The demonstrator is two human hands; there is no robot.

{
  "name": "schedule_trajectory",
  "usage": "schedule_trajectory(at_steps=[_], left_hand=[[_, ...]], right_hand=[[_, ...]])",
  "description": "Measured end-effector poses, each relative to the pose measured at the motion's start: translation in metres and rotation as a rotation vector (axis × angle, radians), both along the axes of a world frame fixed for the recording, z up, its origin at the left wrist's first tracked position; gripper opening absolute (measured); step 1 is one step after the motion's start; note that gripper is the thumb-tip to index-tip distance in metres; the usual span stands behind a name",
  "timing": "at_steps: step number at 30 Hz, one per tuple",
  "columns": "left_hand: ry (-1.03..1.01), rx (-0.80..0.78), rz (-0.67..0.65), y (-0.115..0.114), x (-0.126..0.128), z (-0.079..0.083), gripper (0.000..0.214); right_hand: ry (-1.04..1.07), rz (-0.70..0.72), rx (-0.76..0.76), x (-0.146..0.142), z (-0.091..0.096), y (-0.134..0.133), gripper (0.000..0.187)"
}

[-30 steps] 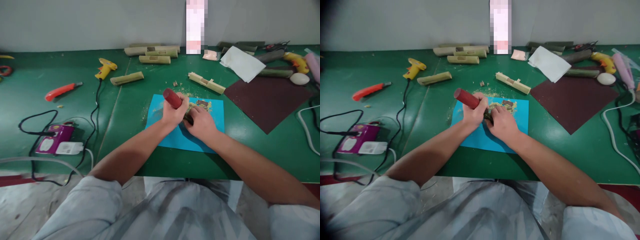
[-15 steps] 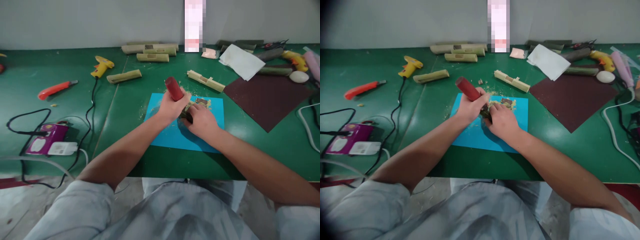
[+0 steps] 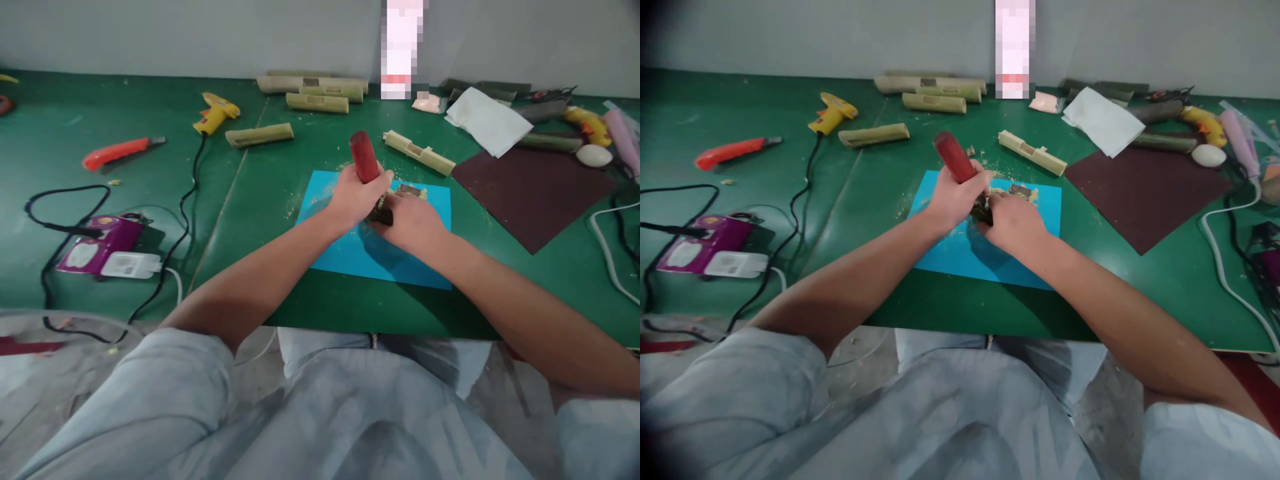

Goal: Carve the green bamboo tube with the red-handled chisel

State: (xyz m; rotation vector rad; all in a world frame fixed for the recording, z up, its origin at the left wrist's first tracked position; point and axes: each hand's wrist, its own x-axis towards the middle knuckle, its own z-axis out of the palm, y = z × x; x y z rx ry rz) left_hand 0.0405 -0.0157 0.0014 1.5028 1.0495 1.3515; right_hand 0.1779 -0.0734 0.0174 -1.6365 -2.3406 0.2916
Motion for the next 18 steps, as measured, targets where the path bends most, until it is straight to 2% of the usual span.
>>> schedule_trajectory(at_steps=[8, 18], left_hand=[[0.047, 0.035, -0.076, -0.007, -0.005, 0.006, 0.029], [-0.021, 0.173, -0.013, -0.013, -0.005, 0.0, 0.023]], right_hand=[[0.123, -0.006, 0.047, 0.002, -0.015, -0.001, 0.017], [0.153, -0.003, 0.073, 0.002, -0.018, -0.006, 0.017]])
